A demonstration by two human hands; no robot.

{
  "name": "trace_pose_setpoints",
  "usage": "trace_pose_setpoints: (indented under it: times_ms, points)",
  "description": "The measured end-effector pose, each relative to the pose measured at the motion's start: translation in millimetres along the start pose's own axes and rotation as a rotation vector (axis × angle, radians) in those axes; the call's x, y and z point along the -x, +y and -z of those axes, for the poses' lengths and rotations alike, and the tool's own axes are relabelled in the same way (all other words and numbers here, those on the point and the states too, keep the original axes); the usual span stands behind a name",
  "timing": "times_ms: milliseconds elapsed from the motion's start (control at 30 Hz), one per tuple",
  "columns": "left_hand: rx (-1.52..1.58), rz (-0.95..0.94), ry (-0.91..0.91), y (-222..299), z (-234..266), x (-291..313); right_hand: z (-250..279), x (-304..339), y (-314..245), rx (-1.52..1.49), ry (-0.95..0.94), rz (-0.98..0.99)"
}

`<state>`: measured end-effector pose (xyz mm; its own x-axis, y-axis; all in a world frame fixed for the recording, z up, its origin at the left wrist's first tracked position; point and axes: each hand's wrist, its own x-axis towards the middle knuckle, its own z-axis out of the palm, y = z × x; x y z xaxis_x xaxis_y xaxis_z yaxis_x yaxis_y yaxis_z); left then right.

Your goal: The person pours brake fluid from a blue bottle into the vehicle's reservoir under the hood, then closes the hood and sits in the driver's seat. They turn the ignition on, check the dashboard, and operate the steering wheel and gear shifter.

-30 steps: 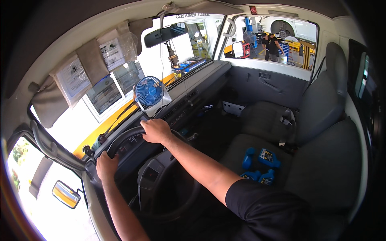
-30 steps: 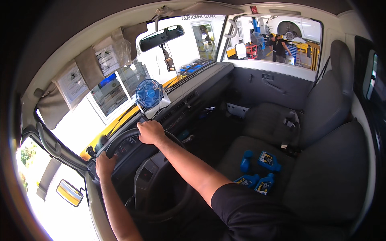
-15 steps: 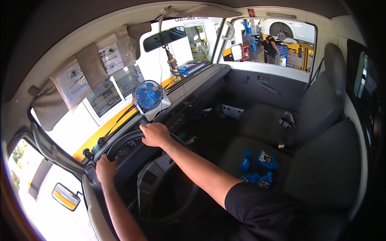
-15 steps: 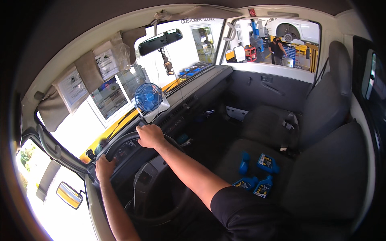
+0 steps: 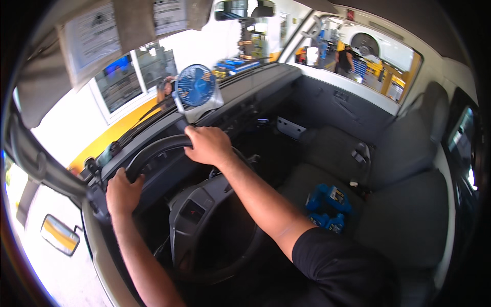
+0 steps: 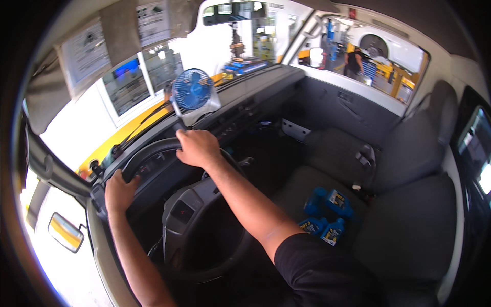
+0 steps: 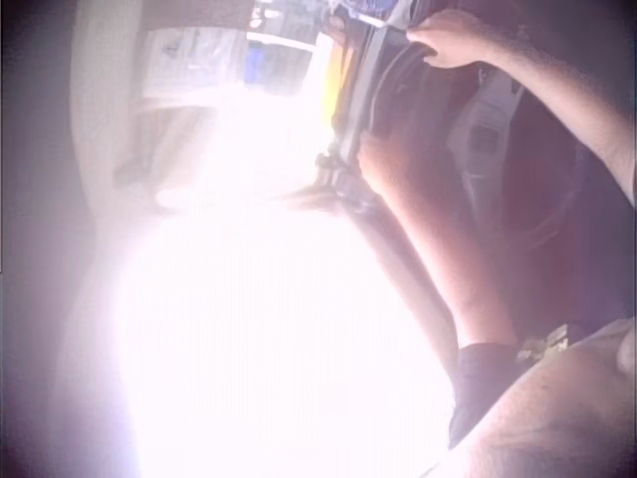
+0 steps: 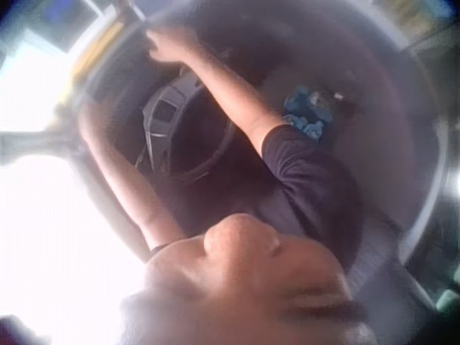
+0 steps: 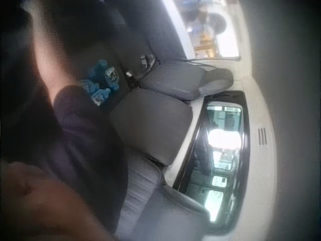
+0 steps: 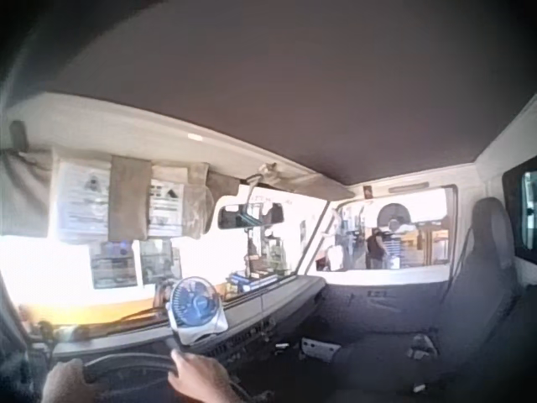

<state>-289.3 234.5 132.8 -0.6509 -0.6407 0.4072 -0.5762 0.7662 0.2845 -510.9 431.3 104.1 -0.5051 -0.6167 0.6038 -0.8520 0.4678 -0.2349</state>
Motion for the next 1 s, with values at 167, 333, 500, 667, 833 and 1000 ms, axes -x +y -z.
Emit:
trace_pose_setpoints:
  times_ms: [167,333,500,667,833,1000]
  points:
    - [0.079,-0.04,-0.015,-2,1,0,-4,1,-4,0.102,0.041,0.011]
    - [0.122,-0.06,-0.039,-4,5,-1,-5,0,-7,0.128,0.021,-0.024]
    - [0.078,-0.069,0.004,-1,1,1,-4,1,-3,0.108,-0.003,-0.012]
    - [-0.053,-0.04,0.083,3,-4,7,-8,2,1,0.051,0.03,0.021]
    - [-0.055,-0.02,0.051,7,-7,-1,-8,7,11,-0.031,0.045,0.032]
    - [-0.117,-0.06,0.05,10,-10,-9,-9,11,17,-0.055,0.066,0.014]
